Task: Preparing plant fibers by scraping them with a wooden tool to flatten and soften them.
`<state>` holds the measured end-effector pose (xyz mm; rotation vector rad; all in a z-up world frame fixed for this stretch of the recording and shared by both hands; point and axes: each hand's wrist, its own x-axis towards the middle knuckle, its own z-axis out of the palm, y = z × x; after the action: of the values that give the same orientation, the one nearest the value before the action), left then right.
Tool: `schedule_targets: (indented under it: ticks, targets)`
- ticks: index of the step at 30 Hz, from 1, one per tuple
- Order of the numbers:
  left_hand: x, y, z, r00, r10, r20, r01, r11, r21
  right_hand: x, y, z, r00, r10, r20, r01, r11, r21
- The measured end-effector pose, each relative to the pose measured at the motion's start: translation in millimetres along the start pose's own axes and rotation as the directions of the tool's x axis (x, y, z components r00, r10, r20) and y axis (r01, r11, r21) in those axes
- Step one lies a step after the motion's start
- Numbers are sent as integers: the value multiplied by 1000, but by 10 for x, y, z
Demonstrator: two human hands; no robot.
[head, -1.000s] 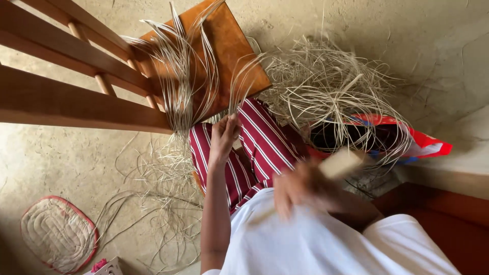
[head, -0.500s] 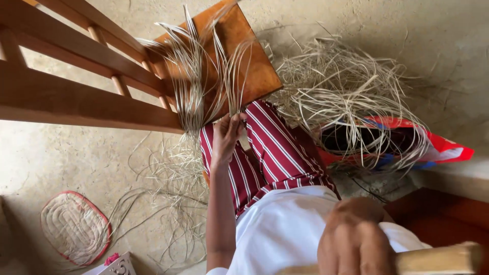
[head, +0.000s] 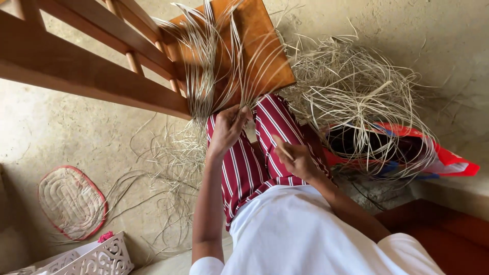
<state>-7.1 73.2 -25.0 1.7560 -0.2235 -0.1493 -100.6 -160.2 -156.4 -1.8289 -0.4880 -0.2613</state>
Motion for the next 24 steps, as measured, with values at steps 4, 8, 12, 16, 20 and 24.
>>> schedule_targets:
  ticks: [4,8,12,16,20,24]
  targets:
    - [11,166,-5,997,44,60,-54,985,166,860,-615,-320,992,-110,55,110,994,3]
    - [-64,201,56,978,144,150,-190,910,367,1497,-1033,-229,967,-232,101,227,972,57]
    - [-252,242,-24,957,166,238,-270,812,517,1491,-874,19,965,-154,214,122,980,155]
    - [-513,-147,-74,954,212,212,-294,521,802,1473,-944,228,918,-268,292,260,963,67]
    - [-640,-302,-16,961,276,-32,-155,630,761,1453,-661,558,950,-289,119,312,898,-310]
    - [-765,-325,59,943,285,-173,-158,839,521,1641,-632,548,972,-228,-57,222,971,-93]
